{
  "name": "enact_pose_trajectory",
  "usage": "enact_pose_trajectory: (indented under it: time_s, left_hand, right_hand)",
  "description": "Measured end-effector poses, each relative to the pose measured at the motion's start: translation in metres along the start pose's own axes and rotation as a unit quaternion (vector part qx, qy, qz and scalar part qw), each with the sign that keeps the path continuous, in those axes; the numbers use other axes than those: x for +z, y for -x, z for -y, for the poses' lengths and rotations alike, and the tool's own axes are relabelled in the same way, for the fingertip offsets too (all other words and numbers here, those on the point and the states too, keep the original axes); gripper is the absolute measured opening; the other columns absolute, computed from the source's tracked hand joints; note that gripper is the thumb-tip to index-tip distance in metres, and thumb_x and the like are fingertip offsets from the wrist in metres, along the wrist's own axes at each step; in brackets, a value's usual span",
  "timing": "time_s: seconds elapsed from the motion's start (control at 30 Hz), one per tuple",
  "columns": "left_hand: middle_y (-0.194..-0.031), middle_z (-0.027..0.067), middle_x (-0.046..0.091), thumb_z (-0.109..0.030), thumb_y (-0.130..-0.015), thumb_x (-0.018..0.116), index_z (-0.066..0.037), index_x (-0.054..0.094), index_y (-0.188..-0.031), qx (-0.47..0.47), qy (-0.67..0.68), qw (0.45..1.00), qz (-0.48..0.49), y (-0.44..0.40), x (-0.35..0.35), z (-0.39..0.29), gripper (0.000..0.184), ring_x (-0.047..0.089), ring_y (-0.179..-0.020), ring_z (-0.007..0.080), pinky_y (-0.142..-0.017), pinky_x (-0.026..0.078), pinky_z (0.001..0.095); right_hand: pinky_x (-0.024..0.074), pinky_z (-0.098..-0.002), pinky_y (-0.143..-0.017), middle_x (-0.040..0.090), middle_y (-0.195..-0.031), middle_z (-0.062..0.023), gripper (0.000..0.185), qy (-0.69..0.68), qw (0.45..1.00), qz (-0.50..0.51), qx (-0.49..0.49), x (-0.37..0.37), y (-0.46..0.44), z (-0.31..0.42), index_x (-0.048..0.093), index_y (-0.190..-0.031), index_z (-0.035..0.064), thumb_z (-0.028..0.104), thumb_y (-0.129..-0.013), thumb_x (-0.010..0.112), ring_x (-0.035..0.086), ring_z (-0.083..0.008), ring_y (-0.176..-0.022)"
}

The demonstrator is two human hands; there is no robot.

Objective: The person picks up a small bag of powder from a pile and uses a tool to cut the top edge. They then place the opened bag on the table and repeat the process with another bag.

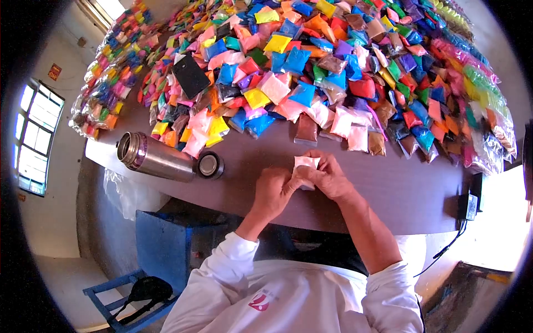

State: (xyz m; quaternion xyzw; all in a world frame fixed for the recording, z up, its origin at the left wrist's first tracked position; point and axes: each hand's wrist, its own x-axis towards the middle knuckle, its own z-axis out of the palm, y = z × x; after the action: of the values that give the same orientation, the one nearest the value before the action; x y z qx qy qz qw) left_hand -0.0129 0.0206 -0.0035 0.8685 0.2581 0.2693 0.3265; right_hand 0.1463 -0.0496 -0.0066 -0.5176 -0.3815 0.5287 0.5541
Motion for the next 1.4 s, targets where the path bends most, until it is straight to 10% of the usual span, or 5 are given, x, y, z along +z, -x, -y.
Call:
enact_pose_trajectory:
  time_s: [0.37, 0.87, 1.23, 1.4]
  left_hand:
    - [-0.061, 0.0125, 0.057, -0.037, -0.091, 0.05, -0.003, 0.061, -0.073, -0.113, 0.126, 0.985, -0.025, 0.003, -0.003, -0.001, 0.04, 0.059, -0.058, 0.0285, -0.056, 0.043, 0.0364]
    - [-0.07, 0.0107, 0.053, -0.035, -0.093, 0.048, 0.0, 0.057, -0.081, -0.094, 0.23, 0.968, -0.017, 0.014, -0.001, 0.009, 0.039, 0.05, -0.067, 0.0164, -0.06, 0.04, 0.0312]
    - [-0.096, 0.0209, 0.06, -0.041, -0.094, 0.039, 0.0, 0.059, -0.103, -0.1, 0.122, 0.987, -0.019, 0.018, -0.003, 0.012, 0.046, 0.057, -0.09, 0.0375, -0.077, 0.043, 0.0411]
    - [-0.085, 0.0161, 0.064, -0.042, -0.095, 0.039, 0.0, 0.061, -0.096, -0.02, 0.102, 0.994, 0.011, 0.013, -0.002, 0.007, 0.047, 0.061, -0.078, 0.032, -0.072, 0.046, 0.0378]
  right_hand:
    - [0.0402, -0.0204, -0.053, 0.061, -0.075, -0.0035, 0.019, -0.286, 0.949, 0.123, 0.045, -0.01, -0.007, -0.011, 0.06, -0.099, 0.0031, 0.016, -0.086, 0.06, 0.056, -0.011, -0.062]
    - [0.0421, -0.0222, -0.058, 0.062, -0.082, 0.0005, 0.026, -0.121, 0.992, 0.025, -0.005, 0.008, 0.003, 0.001, 0.059, -0.095, 0.0028, 0.021, -0.081, 0.072, 0.054, -0.0067, -0.068]
    - [0.0446, -0.0234, -0.06, 0.061, -0.082, -0.0002, 0.03, -0.082, 0.996, -0.006, -0.042, 0.019, 0.005, 0.004, 0.058, -0.1, -0.001, 0.026, -0.088, 0.063, 0.054, -0.0071, -0.072]
    - [0.043, -0.0212, -0.057, 0.062, -0.08, -0.0008, 0.027, -0.067, 0.995, 0.003, -0.071, 0.017, 0.005, -0.001, 0.058, -0.104, -0.0012, 0.022, -0.09, 0.059, 0.053, -0.0056, -0.067]
